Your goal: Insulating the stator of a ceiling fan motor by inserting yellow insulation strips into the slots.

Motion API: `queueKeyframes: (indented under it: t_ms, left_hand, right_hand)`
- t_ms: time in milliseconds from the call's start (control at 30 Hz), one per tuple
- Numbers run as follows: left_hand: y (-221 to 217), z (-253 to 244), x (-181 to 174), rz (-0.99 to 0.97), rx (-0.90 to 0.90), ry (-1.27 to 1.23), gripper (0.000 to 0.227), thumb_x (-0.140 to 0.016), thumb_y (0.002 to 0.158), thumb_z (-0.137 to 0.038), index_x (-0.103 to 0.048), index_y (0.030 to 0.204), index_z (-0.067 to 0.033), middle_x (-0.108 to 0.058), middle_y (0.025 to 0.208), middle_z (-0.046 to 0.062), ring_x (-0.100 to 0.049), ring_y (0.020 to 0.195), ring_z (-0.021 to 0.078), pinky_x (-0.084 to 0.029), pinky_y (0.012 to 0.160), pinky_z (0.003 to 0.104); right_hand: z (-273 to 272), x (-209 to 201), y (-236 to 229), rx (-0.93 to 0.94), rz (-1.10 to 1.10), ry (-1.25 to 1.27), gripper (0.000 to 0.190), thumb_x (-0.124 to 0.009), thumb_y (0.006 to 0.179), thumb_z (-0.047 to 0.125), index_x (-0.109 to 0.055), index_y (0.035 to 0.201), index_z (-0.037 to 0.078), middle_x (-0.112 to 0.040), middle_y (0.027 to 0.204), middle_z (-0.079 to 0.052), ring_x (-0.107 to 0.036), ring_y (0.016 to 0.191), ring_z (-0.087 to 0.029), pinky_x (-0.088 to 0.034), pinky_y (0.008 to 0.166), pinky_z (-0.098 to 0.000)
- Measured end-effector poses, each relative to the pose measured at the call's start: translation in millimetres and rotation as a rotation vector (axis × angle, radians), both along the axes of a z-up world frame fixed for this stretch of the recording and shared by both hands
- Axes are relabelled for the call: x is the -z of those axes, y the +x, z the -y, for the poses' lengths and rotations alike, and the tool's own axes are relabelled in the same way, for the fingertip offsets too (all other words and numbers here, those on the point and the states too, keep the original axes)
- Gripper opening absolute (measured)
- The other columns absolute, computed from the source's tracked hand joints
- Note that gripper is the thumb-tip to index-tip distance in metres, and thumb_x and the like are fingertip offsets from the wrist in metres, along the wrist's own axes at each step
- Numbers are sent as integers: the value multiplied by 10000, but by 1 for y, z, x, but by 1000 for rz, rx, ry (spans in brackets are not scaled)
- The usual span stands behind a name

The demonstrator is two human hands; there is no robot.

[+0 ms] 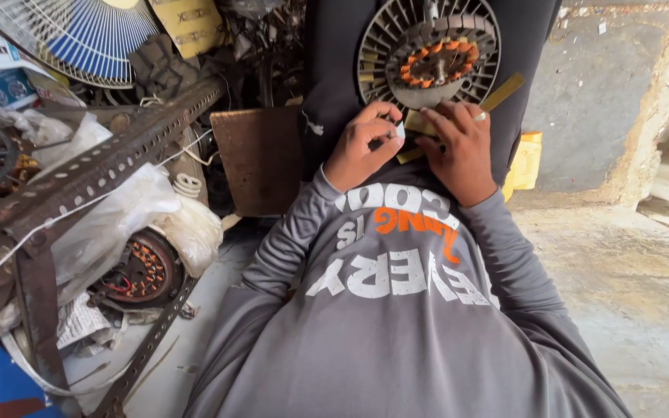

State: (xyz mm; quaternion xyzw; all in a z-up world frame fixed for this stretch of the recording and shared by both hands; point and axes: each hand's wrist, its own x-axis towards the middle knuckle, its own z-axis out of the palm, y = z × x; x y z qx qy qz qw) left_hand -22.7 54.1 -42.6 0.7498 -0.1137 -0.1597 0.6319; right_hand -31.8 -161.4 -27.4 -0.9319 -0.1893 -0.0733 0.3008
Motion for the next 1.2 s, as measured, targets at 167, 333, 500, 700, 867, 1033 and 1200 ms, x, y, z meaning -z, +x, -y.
queueKeyframes:
  t_ms: [167,333,500,700,867,1033,1200]
  left_hand:
    - [4,3,-1,-34,25,62,181,-693,938,-119,-675,881,53,-625,1225,120,-632,783,114,-520,704,259]
    - [3,2,2,66,55,-37,195,-657,999,-131,-659,978,62,-588,1276,139,-633,927,131,-535,813,271]
    - [1,-4,7,53,68,-60,246,-641,1014,-161,-625,884,48,-607,1313,143,-610,964,172,-513,869,302]
    - [-7,-7,11,98,61,-84,283,-656,1010,-204,-637,875,44,-604,1273,122,-645,1122,199,-528,1006,320]
    - [-5,-4,1,180,118,-121,261,-666,1010,-198,-662,892,35,-541,1314,149,-579,1190,223,-518,1026,334]
    - [-13,-5,8,16,199,-174,230,-694,997,-175,-691,913,39,-641,1184,130,-628,1000,162,-523,903,317]
    - [-25,-2,20,-212,115,-416,205,-714,979,-142,-711,921,54,-722,998,120,-661,845,113,-540,766,252]
  right_hand:
    - [9,10,8,-6,-146,121,449,-872,776,127,-741,1205,97,-668,1046,-58,-595,991,-281,-447,897,-422]
    - [22,17,9,-60,-267,237,259,-818,866,61,-744,1108,119,-676,1014,-31,-616,947,-253,-497,840,-396]
    - [12,-8,15,-125,-161,235,296,-818,819,77,-727,1098,47,-643,1018,-100,-594,977,-326,-490,839,-434]
    - [14,-1,15,-187,-150,99,154,-803,823,23,-740,957,67,-655,867,-86,-595,876,-333,-489,803,-448]
    - [23,5,4,-48,-561,625,104,-726,970,26,-725,1073,10,-717,966,-61,-668,865,-160,-534,762,-286]
    - [31,-4,-3,-10,-827,906,176,-706,1016,73,-727,1144,-45,-719,936,-25,-610,802,-56,-506,738,-211]
    - [34,-19,-5,-21,-932,965,157,-729,985,78,-738,1104,-25,-715,914,-31,-614,784,-64,-500,712,-212]
